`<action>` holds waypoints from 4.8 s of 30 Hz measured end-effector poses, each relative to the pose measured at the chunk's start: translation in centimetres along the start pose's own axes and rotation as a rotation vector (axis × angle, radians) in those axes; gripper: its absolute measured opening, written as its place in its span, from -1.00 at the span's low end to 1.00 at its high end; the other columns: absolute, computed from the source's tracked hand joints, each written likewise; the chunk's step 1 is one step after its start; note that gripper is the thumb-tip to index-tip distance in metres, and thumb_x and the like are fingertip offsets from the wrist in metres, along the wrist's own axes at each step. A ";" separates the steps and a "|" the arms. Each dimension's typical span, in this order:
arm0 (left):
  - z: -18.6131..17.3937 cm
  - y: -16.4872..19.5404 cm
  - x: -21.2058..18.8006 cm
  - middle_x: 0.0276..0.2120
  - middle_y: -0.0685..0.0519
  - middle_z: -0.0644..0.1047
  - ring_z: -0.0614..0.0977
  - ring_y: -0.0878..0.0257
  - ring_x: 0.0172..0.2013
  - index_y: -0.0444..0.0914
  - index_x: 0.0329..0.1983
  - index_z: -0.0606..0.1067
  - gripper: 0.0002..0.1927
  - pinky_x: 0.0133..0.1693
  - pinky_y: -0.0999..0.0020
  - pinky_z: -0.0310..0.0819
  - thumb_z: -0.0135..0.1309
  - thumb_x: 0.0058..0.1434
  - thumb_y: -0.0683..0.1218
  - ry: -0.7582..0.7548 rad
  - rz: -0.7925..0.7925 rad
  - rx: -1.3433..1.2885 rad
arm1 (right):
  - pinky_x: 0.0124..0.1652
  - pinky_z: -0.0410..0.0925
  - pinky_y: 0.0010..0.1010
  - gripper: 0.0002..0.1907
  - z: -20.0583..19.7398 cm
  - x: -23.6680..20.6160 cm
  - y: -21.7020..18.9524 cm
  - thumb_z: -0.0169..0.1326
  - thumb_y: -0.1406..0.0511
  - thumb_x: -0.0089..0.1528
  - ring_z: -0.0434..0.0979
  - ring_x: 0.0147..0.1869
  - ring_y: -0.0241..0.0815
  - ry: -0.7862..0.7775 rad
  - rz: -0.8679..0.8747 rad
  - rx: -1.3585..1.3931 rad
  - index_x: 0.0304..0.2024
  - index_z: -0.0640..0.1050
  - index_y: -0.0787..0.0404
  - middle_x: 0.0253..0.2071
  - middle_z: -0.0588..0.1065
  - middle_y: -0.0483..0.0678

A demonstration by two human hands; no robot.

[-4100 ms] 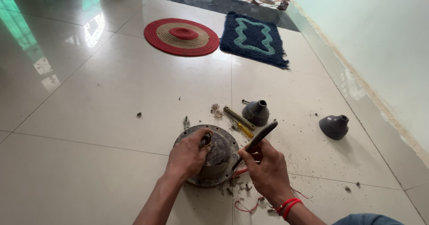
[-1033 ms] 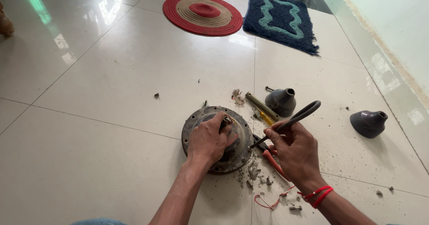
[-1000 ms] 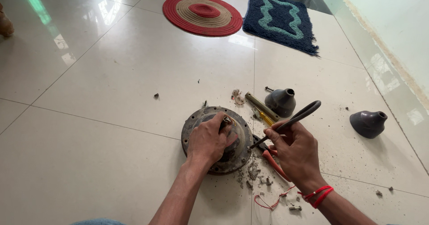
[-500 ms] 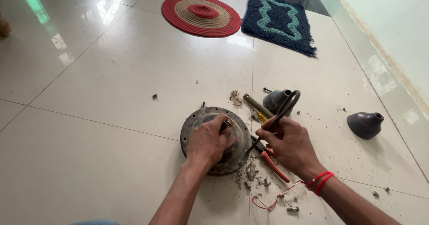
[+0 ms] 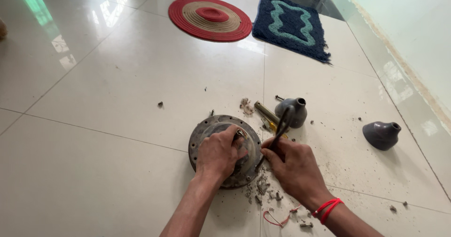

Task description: The person is repairing a ceiling fan light fixture base. They use pliers to scrape the surface, then use a screwdriver to adjust the internal wiring and components.

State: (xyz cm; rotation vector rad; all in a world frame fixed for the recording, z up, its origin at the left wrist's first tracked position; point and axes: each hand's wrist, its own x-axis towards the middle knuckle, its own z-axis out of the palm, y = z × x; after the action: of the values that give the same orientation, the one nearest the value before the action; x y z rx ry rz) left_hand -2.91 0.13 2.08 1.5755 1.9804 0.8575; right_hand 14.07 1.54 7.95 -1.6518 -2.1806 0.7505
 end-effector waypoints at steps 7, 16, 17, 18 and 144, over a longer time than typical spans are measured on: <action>0.7 -0.5 0.6 -0.44 0.05 0.68 0.74 0.17 -0.42 -0.08 -0.11 0.53 -0.81 -0.34 0.17 0.64 0.07 0.30 0.05 -0.011 -0.040 -0.048 | -0.53 0.44 -0.48 -0.81 0.5 1.1 0.9 0.16 0.26 0.26 0.57 -0.58 -0.34 0.067 -0.212 0.011 -0.20 0.70 0.21 -0.48 0.67 -0.04; 0.9 -0.9 0.8 -0.51 0.03 0.66 0.73 0.18 -0.46 -0.10 -0.11 0.52 -0.84 -0.37 0.19 0.63 0.01 0.38 0.03 -0.004 -0.065 -0.033 | -0.54 0.43 -0.38 -0.78 -0.1 1.3 0.9 0.14 0.21 0.27 0.58 -0.59 -0.21 0.011 -0.010 0.000 -0.13 0.67 0.17 -0.44 0.69 -0.02; 0.9 -0.8 0.7 -0.52 0.02 0.66 0.73 0.18 -0.46 -0.10 -0.11 0.52 -0.83 -0.36 0.19 0.63 0.00 0.40 0.03 -0.018 -0.081 -0.029 | -0.54 0.44 -0.41 -0.77 -0.3 1.2 0.8 0.14 0.22 0.26 0.59 -0.58 -0.25 0.026 -0.024 0.002 -0.13 0.68 0.18 -0.44 0.69 -0.02; 1.0 -0.7 0.7 -0.51 0.02 0.66 0.73 0.19 -0.46 -0.11 -0.12 0.52 -0.84 -0.38 0.20 0.64 0.00 0.40 0.02 -0.016 -0.080 -0.027 | -0.53 0.46 -0.43 -0.77 -0.3 1.0 0.7 0.15 0.24 0.24 0.60 -0.57 -0.28 0.040 -0.039 0.005 -0.13 0.68 0.20 -0.45 0.70 -0.01; 1.2 -0.4 0.9 -0.48 0.08 0.67 0.71 0.28 -0.47 -0.06 -0.06 0.56 -0.80 -0.41 0.29 0.63 0.06 0.33 0.05 0.037 -0.065 -0.030 | -0.20 0.60 -0.44 -0.66 1.0 -0.5 1.8 0.04 0.41 0.23 0.69 -0.02 -0.31 0.147 0.013 0.458 0.07 0.56 0.16 -0.08 0.66 -0.08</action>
State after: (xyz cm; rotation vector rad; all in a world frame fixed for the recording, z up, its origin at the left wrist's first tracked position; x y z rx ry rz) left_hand -2.56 1.18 0.91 1.4801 2.0239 0.8927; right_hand 15.19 1.19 6.15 -1.4334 -1.7354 1.0073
